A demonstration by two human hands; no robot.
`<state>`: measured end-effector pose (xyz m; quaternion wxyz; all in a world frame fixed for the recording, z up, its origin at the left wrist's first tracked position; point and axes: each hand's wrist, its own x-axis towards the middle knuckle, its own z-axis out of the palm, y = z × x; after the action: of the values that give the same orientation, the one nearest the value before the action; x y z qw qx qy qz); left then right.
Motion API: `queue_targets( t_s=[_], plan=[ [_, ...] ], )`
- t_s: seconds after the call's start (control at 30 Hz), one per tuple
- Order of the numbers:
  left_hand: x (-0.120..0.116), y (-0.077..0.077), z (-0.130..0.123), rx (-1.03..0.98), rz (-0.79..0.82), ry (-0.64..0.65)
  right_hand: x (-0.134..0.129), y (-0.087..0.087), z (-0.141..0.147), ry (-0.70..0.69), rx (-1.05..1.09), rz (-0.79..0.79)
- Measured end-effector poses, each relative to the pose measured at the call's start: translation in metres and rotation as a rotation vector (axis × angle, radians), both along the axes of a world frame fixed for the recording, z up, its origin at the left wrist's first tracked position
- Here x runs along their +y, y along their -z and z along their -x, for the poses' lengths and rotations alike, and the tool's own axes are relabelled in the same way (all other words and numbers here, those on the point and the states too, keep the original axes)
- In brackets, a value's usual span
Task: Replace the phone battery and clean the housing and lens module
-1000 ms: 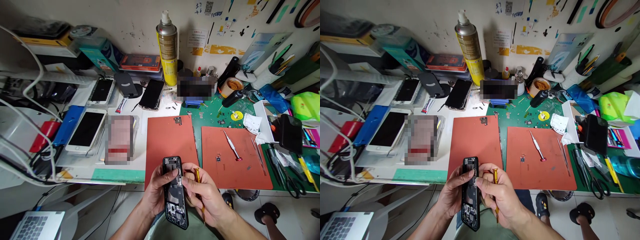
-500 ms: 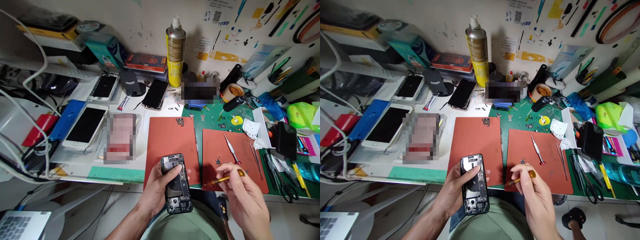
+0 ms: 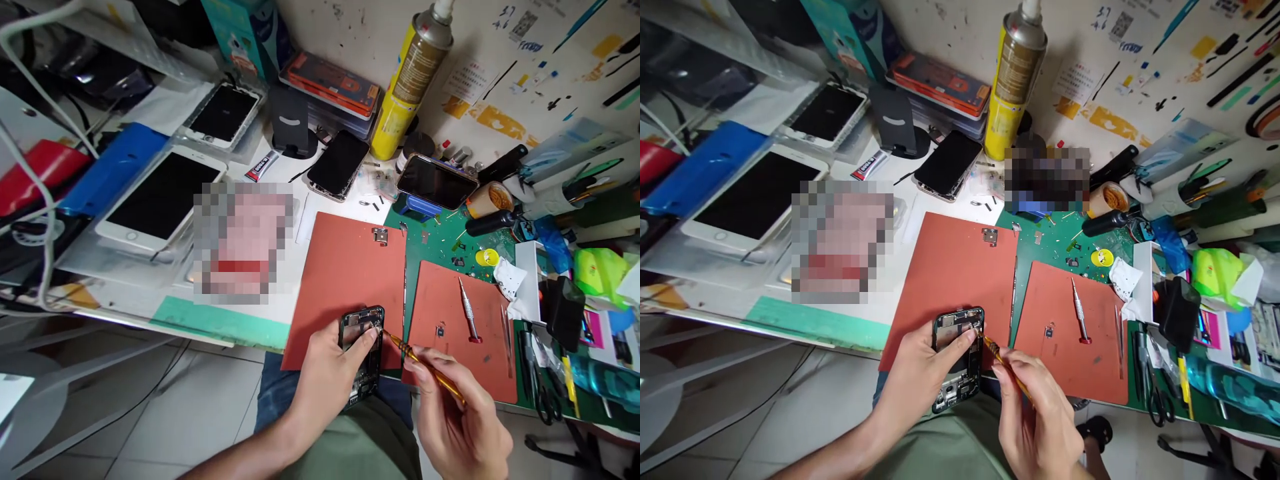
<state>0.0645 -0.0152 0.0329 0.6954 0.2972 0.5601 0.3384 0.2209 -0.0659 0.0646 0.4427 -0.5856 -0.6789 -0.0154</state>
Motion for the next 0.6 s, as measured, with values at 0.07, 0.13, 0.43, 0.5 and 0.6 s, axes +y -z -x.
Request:
queue_targets(
  t_s=[0.07,0.13,0.43,0.5,0.6],
  plan=[
    [-0.002,0.002,-0.002,0.020,-0.009,-0.002,0.001,0.001,0.001,-0.016,-0.008,0.012],
    [-0.003,0.004,-0.003,0.041,-0.028,0.003,0.000,0.003,0.000,-0.033,-0.011,0.028],
    [-0.002,0.006,-0.004,0.090,-0.095,0.011,-0.006,0.015,-0.006,-0.050,-0.039,0.048],
    [-0.003,0.006,-0.003,0.083,-0.095,0.010,-0.008,0.017,-0.007,-0.047,-0.038,0.038],
    [-0.004,0.006,-0.004,0.059,-0.085,0.005,-0.010,0.016,-0.009,-0.027,-0.065,0.057]
  ],
)
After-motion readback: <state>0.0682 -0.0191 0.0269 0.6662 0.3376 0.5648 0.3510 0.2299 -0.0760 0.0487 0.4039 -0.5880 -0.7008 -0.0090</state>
